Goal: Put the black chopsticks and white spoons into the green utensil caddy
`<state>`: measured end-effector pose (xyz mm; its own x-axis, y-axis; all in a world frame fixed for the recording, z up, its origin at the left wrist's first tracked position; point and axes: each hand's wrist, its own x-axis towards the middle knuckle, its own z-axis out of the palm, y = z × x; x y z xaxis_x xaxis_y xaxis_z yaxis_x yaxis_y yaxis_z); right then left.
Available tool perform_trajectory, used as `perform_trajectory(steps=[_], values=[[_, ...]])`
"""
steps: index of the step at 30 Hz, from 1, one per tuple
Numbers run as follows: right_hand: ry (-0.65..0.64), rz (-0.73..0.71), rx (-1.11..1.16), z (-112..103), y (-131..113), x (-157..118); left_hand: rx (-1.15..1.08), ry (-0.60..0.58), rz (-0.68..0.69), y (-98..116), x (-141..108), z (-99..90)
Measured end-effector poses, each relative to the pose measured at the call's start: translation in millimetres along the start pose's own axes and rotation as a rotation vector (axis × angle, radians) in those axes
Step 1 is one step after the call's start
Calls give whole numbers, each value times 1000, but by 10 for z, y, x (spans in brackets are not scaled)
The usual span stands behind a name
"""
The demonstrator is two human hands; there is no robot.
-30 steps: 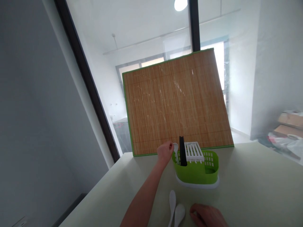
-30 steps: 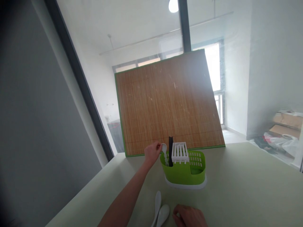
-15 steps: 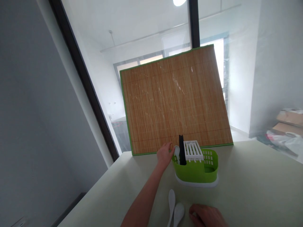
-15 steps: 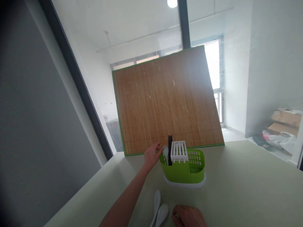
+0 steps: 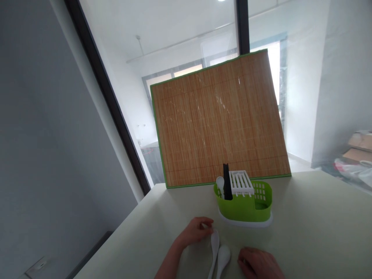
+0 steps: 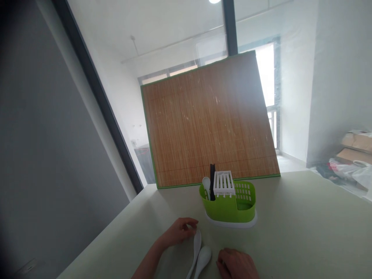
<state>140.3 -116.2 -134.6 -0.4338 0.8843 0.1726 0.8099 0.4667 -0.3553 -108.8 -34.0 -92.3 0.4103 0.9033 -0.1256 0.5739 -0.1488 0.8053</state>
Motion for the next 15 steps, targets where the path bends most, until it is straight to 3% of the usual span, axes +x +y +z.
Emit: perform_trajectory(steps=[5, 9, 12, 15], values=[[42, 28, 75, -39, -19, -7, 94, 11, 134, -29, 0, 127], [118, 39, 150, -66, -9, -10, 57, 88, 61, 42, 21, 57], [205, 25, 206, -67, -2, -22, 0, 239, 47, 312, -91, -154], [276, -4, 235, -60, -14, -39, 71, 488, 186, 738, -268, -296]])
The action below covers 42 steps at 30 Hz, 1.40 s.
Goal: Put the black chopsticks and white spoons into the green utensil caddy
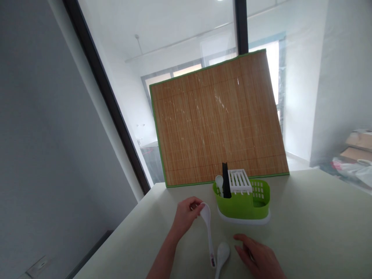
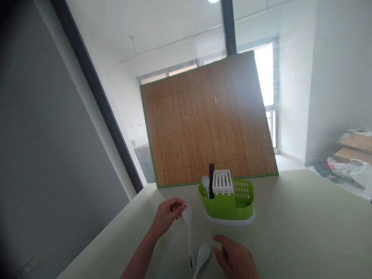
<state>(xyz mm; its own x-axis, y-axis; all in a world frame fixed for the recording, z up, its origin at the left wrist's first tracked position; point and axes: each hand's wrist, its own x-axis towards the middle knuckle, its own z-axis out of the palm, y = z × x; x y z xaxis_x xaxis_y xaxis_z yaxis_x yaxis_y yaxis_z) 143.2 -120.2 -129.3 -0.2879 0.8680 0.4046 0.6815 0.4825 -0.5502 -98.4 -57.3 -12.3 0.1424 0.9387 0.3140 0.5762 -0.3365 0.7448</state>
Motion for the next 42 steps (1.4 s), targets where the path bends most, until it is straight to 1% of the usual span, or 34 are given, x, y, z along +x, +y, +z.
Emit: perform_trajectory(steps=[1, 3, 4, 6, 9, 11, 13, 16, 19, 23, 26, 28, 30, 33, 35, 37, 39, 42], values=[[14, -13, 8, 0, -6, -5, 29, 63, 69, 145, -20, -18], [28, -36, 22, -9, -20, -8, 90, 123, 213, 383, -81, 51], [26, -42, 26, -16, -26, -6, 122, 130, 281, 464, -119, 130], [7, -28, 21, -36, -33, 6, 173, 136, 393, 548, -196, 339], [-34, 40, -25, -57, -24, 34, 199, 172, 509, 542, -287, 645], [-57, 93, -54, -54, 0, 54, 192, 193, 559, 510, -326, 778], [-81, 131, -55, -41, 33, 71, 177, 200, 575, 486, -348, 846], [-99, 146, -32, -16, 78, 86, 142, 198, 547, 471, -365, 869], [-108, 127, -16, -9, 103, 89, 136, 221, 557, 472, -387, 866], [-135, 99, -6, -36, 101, 91, 231, 289, 678, 483, -434, 871], [-139, 93, -17, -60, 82, 93, 312, 303, 765, 499, -448, 849], [-145, 91, -35, -62, 75, 88, 342, 317, 800, 529, -423, 784], [-163, 87, -69, -49, 79, 73, 359, 369, 819, 591, -357, 656], [-193, 68, -129, -18, 101, 41, 383, 523, 842, 744, -170, 371], [-213, 58, -158, -7, 112, 24, 409, 641, 864, 856, 6, 179], [-243, 63, -178, -11, 110, 17, 456, 728, 887, 937, 207, 41], [-263, 59, -187, -22, 100, 20, 523, 769, 912, 964, 414, -18], [-270, 28, -192, -27, 91, 31, 658, 750, 933, 894, 685, 34]])
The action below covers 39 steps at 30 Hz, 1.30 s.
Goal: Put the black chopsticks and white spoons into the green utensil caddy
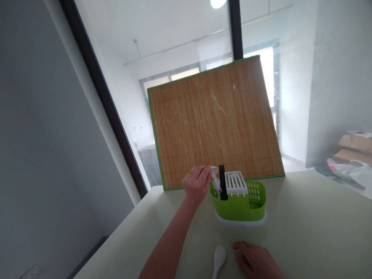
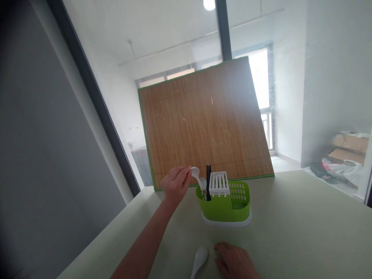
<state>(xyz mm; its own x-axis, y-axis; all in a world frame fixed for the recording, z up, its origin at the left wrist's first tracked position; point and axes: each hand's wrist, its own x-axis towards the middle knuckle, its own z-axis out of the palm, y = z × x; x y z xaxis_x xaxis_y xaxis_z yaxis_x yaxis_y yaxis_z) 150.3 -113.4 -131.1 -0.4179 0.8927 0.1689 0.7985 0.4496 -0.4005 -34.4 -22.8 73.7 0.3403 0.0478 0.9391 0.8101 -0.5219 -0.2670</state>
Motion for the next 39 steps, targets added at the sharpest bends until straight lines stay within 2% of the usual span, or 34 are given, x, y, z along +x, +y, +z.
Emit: perform_trajectory(steps=[4, 10, 15, 22, 28, 33, 39], values=[[1, -41, -23, 30, 9, 8, 93, -140, 37, -54, -173, 328], [-35, -46, -46, 55, 14, 28, 87, -366, -127, -55, -491, 627], [-52, -42, -61, 52, 10, 50, 63, -454, -179, -40, -648, 748], [-62, -47, -81, 54, 2, 35, 80, -517, -218, -11, -730, 787], [-54, -48, -63, 30, -16, 27, 118, -551, -273, -14, -745, 688], [-33, -49, -58, 41, -9, 22, 33, -550, -391, 11, -847, 427], [-40, -52, -39, 17, -32, 15, -250, -848, -607, 203, -1192, -101]])
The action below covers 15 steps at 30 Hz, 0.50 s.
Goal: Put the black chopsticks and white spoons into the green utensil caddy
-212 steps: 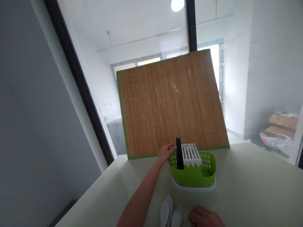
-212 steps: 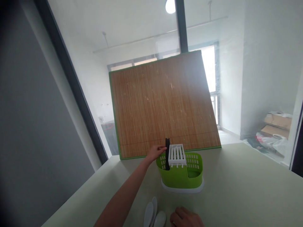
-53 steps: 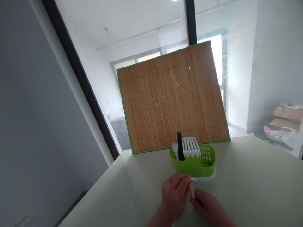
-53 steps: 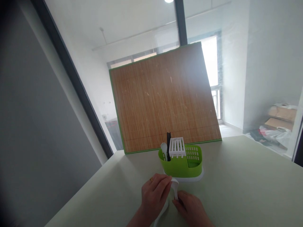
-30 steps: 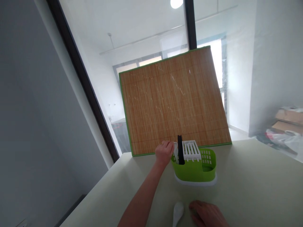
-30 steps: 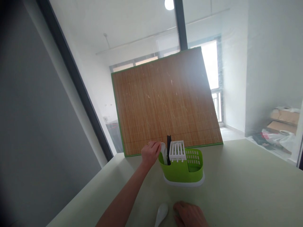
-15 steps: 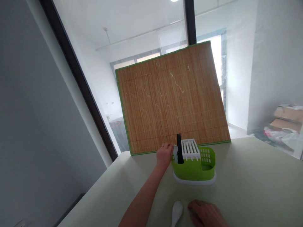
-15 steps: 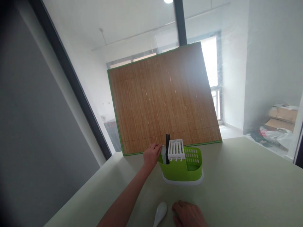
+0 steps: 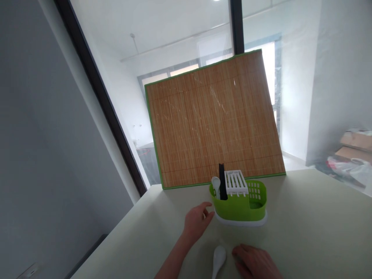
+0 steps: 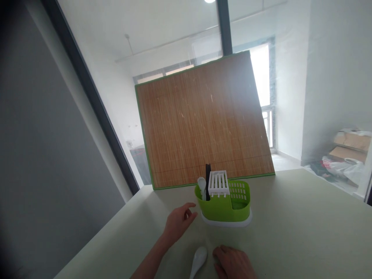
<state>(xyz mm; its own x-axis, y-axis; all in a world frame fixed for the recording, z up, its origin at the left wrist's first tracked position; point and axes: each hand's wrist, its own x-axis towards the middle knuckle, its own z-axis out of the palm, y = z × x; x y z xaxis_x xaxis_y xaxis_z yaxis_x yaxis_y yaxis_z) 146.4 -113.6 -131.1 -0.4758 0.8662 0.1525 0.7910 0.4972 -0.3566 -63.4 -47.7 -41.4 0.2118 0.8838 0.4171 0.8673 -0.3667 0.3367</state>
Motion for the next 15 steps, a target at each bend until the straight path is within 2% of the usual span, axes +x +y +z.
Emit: perform_trajectory(steps=[4, 7, 9, 12, 13, 15], values=[[45, 5, 22, 4, -6, -32, 23, -27, -42, 107, -463, -52], [81, 5, 19, 31, 4, -52, 121, -174, 34, 274, -703, 26], [87, 4, 26, 40, 14, -59, 227, -288, 52, 372, -786, 145], [97, 8, 62, 29, 23, -61, 393, -407, -25, 440, -815, 317], [98, 18, 74, 21, 22, -59, 413, -422, -45, 441, -809, 349], [89, 47, 105, 7, 9, -50, 359, -376, -45, 424, -778, 361]])
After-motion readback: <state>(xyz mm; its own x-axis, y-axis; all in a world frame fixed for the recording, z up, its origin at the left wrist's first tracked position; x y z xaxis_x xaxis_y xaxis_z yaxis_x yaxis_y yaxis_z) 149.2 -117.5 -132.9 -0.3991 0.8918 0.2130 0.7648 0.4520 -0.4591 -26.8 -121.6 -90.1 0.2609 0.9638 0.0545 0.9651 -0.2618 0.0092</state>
